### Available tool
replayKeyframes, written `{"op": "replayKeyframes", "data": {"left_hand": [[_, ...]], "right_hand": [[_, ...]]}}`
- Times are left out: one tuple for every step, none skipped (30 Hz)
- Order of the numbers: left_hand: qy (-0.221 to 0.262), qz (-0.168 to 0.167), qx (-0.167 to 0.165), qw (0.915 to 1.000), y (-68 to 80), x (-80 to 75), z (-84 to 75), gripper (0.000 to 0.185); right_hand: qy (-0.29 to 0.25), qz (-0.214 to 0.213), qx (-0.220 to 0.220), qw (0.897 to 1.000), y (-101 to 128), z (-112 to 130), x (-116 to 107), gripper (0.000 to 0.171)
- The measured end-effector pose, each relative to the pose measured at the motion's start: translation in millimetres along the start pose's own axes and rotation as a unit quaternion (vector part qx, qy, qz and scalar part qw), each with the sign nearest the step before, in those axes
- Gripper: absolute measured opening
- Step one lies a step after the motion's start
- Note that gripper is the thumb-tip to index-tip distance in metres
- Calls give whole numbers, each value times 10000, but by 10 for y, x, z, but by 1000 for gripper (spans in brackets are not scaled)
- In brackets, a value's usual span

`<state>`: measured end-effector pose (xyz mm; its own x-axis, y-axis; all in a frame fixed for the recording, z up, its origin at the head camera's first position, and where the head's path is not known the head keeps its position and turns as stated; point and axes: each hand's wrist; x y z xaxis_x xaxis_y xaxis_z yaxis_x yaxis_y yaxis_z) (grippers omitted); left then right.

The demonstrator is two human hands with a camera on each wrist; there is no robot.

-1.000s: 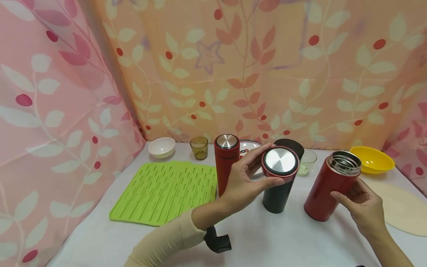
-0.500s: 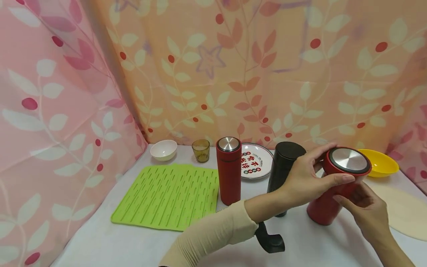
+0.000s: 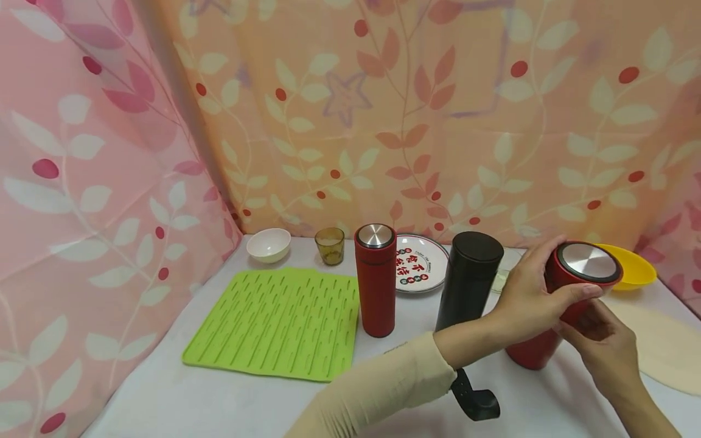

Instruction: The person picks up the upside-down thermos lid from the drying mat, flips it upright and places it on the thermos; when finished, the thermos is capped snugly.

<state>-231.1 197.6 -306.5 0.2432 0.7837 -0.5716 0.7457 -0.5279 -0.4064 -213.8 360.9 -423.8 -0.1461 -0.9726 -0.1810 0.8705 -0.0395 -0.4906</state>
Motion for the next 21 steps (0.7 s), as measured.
{"op": "replayKeyframes", "data": {"left_hand": [[40,-35,-47,10000,-19,1,-2,67],[69,-76,-87,9999,-39,3,0,67],[93,-111,-135,9998,-56,4,2,67],[148,-141,-193,9996,-71,10,1,67],[198,-167,-228,9994,-87,15,4,67],[232,-201,-255,9992,-103,23,6,67],[253,-226,-274,9990,-118,30,14,66],[244,-259,-288,9989,-132,37,25,67],[248,-274,-309,9988,-146,45,37,66],[260,-274,-322,9988,-157,51,51,64],[217,-262,-322,9989,-164,55,68,63],[191,-229,-330,9990,-168,60,83,62],[158,-174,-313,9992,-169,63,101,61],[126,-126,-293,9994,-167,66,117,61],[110,-103,-289,9995,-166,71,127,61],[112,-94,-273,9995,-161,75,138,62],[131,-94,-266,9995,-156,82,148,63],[195,-101,-282,9994,-153,88,154,63],[268,-112,-313,9991,-149,95,160,64],[367,-128,-369,9986,-145,101,165,65],[468,-139,-432,9979,-142,107,170,66]], "right_hand": [[250,-35,56,9997,-8,4,4,61],[343,-49,99,9994,-14,8,9,61],[531,-69,147,9985,-19,14,14,61],[701,-100,166,9974,-25,19,19,60],[721,-111,155,9972,-29,23,23,60],[566,-100,112,9983,-30,25,25,59],[443,-85,74,9990,-34,28,28,58],[350,-72,39,9994,-36,31,31,58],[373,-71,32,9993,-38,34,33,58],[362,-68,18,9993,-41,35,34,59],[222,-48,-11,9997,-43,36,35,59],[311,-51,-5,9995,-41,38,33,59],[391,-57,-17,9992,-40,39,32,59],[344,-56,-47,9994,-38,39,31,59],[223,-49,-85,9997,-36,38,30,58],[88,-30,-132,9999,-36,37,31,58],[-176,0,-187,9997,-35,36,33,57],[-281,1,-203,9994,-34,35,36,56],[-480,18,-224,9986,-33,34,39,56],[-495,15,-205,9986,-30,34,42,56],[-517,10,-181,9985,-26,34,44,56]]}}
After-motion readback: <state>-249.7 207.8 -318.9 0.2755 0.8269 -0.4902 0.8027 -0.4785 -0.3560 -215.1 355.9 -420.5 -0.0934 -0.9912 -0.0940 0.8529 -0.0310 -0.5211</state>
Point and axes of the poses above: each hand's wrist, its own y-axis away from the middle knuckle, its own x-axis out of the palm, z = x × y, and after that the axes turned 8 degrees about z, right-handed
